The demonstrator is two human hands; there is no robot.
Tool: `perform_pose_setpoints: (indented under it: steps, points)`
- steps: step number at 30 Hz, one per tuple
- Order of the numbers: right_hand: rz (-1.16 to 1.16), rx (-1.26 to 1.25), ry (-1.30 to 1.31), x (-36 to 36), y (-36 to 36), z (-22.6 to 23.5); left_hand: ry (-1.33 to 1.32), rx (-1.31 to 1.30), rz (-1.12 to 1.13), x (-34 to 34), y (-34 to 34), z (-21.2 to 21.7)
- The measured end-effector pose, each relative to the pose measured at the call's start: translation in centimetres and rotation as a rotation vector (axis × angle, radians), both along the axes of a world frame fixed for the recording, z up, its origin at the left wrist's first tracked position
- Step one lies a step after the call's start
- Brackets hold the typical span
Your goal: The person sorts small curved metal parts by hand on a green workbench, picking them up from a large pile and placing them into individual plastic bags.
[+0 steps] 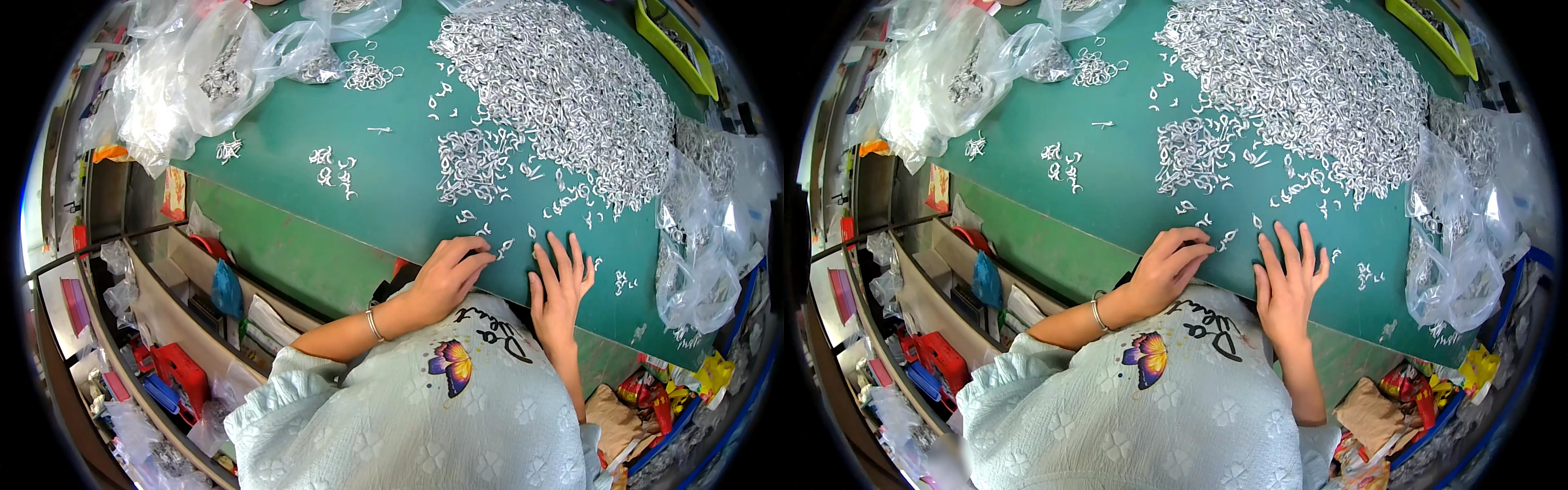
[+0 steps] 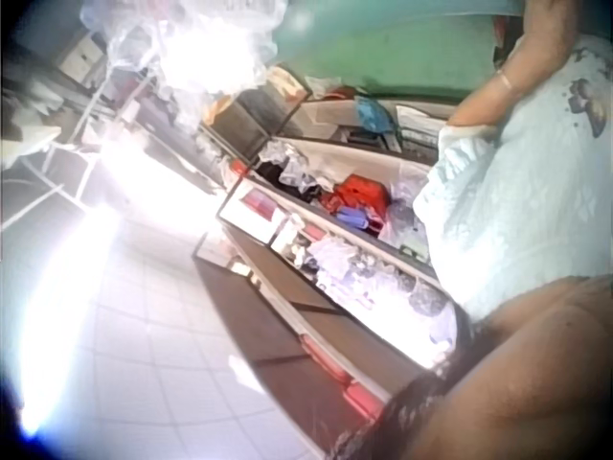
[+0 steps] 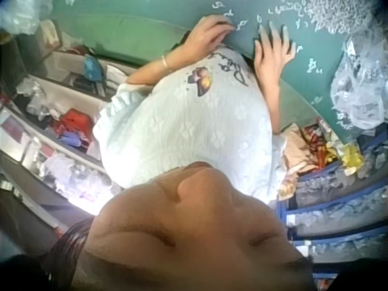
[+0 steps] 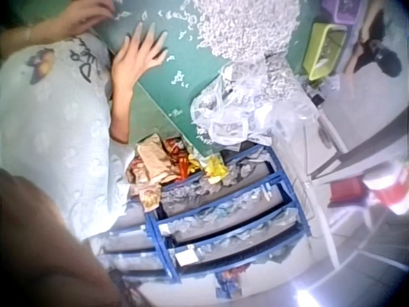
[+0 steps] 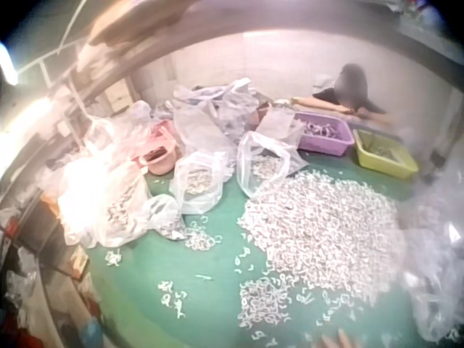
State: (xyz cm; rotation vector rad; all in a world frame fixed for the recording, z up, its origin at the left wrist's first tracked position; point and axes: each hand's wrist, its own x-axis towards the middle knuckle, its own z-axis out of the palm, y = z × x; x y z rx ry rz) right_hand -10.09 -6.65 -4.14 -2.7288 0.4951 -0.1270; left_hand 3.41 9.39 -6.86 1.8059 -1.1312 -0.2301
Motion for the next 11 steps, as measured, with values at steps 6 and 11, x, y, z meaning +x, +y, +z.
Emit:
perform_pose_setpoints:
  steps: [6, 11]
  points:
    - [0.077, 0.118, -0.078, -1.4, 0.9, -0.6, 0.041, -0.016, -0.007, -0.2, -0.3, 0.0]
    - [0.16, 0.052, 0.16, -1.6, 1.7, -1.1, 0.195, -0.033, -0.076, -0.7, -0.6, 0.0]
